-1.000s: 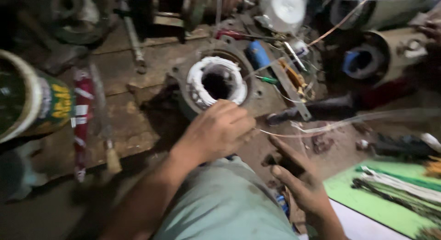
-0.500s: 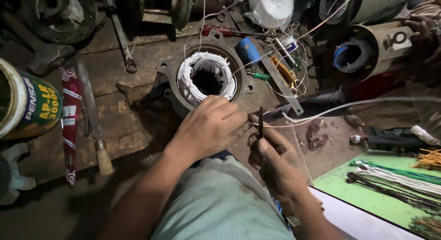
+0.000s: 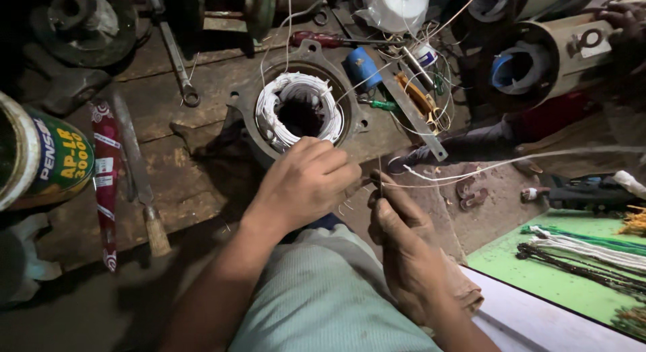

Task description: The person threads insulated copper wire into the slots of a motor stator housing on a cluttered workbench, winding and pressing the wire coils into place by hand. They pull wire from a spool, continue winding turns around the stator, and near the end use a small bladed tool to cut or trim the wire.

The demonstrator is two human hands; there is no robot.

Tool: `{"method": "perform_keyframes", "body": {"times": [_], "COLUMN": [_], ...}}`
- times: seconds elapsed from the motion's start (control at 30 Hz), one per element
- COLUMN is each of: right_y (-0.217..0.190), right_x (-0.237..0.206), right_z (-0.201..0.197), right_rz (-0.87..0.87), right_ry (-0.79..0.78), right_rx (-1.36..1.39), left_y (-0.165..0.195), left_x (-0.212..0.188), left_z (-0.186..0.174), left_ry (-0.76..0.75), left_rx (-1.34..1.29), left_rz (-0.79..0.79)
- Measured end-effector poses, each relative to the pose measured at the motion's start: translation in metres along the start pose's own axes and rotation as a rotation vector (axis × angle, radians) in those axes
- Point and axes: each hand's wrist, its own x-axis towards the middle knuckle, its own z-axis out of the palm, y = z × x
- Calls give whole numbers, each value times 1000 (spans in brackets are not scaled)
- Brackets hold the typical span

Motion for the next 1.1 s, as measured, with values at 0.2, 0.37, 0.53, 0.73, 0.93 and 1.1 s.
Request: {"method": "perform_keyframes", "body": {"times": [0.2,0.37,0.53,0.73,0.93,1.1], "right_y": [-7,-12,-25,-9,-6,-11], "right_x": [-16,-22,-13,17,34,28], "right_z": [-30,-68,-90,-71,-20,-17], "right_rz": [-82,-207,-289,-4,-163,-220], "right_ry": [127,28,-84,-142,-98,-42], "right_rx": [-29,136,-413,-520,-360,-249], "left_y": [2,-1,-5,-7,-3,-4], "left_x": [0,-1,1,2,-2,-4], "left_z": [-3,-2,-6,-7,-1,-3], "left_ry": [-9,-39,-49,-64,-35,-28], "left_rx": [-57,-64,-99,-77,-23,-38], "left_rz": [-12,7,-6,26,-8,-5]}}
